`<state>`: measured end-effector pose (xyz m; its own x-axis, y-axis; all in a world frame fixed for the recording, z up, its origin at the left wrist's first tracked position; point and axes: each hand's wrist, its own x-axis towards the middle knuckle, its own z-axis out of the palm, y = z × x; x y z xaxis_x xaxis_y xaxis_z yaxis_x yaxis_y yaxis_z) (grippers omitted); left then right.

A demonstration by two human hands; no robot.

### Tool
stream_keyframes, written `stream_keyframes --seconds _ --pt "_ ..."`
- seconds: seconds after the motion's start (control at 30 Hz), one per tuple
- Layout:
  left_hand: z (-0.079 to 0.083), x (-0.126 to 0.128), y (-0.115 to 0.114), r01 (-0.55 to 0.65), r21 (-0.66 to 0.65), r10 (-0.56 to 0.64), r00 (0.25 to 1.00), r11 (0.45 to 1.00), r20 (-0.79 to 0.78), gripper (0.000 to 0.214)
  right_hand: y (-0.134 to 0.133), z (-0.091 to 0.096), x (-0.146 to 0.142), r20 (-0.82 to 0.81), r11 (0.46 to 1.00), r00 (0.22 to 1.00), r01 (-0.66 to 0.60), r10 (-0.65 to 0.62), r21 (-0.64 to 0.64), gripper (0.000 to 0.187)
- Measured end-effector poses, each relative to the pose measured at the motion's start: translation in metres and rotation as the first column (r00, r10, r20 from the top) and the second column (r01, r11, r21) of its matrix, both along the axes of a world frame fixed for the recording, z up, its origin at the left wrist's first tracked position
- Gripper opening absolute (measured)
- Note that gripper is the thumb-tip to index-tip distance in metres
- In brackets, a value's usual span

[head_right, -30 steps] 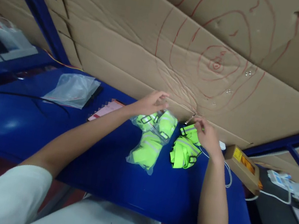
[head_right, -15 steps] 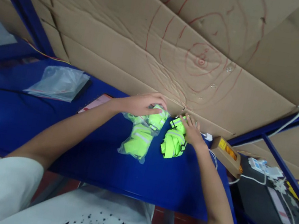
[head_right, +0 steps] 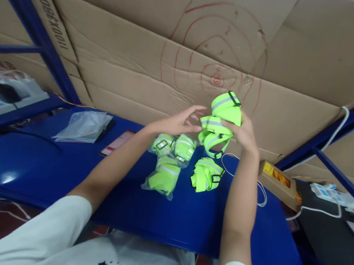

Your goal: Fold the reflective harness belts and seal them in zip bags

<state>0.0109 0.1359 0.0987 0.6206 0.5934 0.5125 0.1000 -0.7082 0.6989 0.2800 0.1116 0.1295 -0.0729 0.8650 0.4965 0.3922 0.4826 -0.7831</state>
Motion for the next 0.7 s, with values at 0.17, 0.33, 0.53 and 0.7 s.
stream_keyframes --seconds 0.17,0.33,0.53,0.7 --pt "0.008 0.002 -0.013 -0.037 0.076 0.033 0.998 0.996 0.051 0.066 -0.011 0.008 -0.047 -0.15 0.994 0.983 -0.107 0.11 0.03 0.06" --pt "0.018 -0.008 -0.036 -0.128 0.105 0.111 0.982 0.986 0.152 0.048 -0.023 0.007 -0.074 -0.115 0.989 0.993 0.04 -0.023 0.145 0.055" --pt "0.024 -0.014 -0.043 -0.235 -0.046 0.238 0.924 0.971 0.298 0.029 -0.041 0.011 -0.083 0.096 0.992 0.995 -0.052 0.041 0.115 0.051" --pt "0.024 -0.024 -0.039 -0.324 -0.187 0.373 0.841 0.928 0.392 0.018 -0.041 0.009 -0.072 0.227 0.991 0.974 -0.026 -0.004 0.129 0.079"
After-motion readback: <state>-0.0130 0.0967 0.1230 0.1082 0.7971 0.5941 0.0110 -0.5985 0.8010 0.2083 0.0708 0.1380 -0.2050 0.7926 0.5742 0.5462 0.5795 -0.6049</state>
